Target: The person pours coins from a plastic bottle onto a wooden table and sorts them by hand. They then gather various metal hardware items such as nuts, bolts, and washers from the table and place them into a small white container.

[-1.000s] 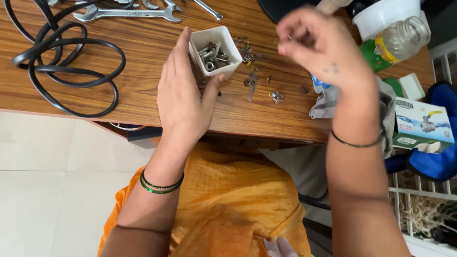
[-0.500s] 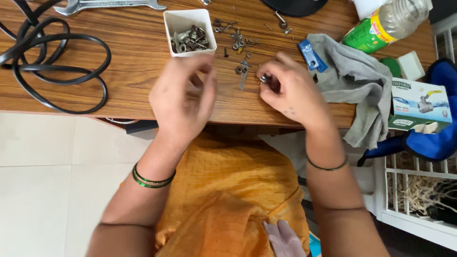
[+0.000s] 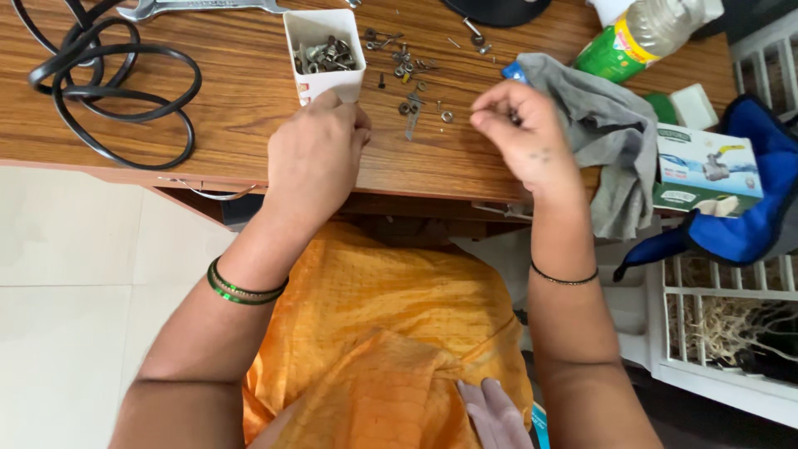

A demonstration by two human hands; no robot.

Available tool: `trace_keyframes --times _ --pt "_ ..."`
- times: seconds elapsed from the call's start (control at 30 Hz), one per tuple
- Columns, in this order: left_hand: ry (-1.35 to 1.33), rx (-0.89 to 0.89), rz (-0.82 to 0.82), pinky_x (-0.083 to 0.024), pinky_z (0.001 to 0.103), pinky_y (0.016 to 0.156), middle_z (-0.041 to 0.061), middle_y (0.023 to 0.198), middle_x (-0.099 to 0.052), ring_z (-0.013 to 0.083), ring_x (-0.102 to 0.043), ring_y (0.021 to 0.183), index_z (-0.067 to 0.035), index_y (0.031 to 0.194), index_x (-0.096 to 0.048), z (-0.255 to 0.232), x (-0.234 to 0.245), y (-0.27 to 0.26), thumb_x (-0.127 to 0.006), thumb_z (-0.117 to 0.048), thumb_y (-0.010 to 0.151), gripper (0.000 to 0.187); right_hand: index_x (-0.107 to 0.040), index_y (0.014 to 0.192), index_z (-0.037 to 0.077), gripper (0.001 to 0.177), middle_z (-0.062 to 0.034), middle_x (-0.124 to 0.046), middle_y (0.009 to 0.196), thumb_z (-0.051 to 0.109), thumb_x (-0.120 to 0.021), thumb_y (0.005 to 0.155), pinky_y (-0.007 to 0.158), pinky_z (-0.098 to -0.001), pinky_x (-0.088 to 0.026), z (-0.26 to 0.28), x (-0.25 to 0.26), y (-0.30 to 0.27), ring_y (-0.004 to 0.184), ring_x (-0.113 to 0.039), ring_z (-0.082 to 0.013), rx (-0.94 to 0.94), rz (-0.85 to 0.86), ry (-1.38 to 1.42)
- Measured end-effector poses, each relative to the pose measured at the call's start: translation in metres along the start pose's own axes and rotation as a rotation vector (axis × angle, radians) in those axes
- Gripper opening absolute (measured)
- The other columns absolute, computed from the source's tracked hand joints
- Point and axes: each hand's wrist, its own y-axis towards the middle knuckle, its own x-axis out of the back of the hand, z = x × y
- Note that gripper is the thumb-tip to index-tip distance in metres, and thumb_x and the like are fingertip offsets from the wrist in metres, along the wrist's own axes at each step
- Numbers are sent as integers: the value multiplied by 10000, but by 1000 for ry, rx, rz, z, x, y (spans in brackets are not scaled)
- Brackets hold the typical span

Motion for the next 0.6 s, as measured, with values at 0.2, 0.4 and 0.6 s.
trace_keyframes --times 0.2,0.4,0.6 --pt "-127 -23 -60 -542 448 693 75 978 -705 331 -688 865 -104 931 -734 -21 -10 9 -724 -182 914 80 -709 1066 65 125 -83 -659 836 132 -743 966 618 -326 -438 16 -30 -2 706 -569 -164 185 -80 -694" --pt "-167 12 -48 -549 437 728 81 986 -710 320 -694 887 -108 1040 -707 -18 -30 30 -715 -176 950 112 -706 1128 49 205 -144 -675 780 173 -731 966 596 -392 -459 21 -34 15 625 -598 -271 -10 -83 -578" --pt "-179 -10 -20 -558 419 731 89 1061 -666 318 -686 922 -105 1205 -704 -15 -34 43 -729 -169 935 278 -686 1137 26 253 -160 -699 954 192 -764 962 664 -400 -512 30 -36 22 780 -668 -322 224 -3 -692"
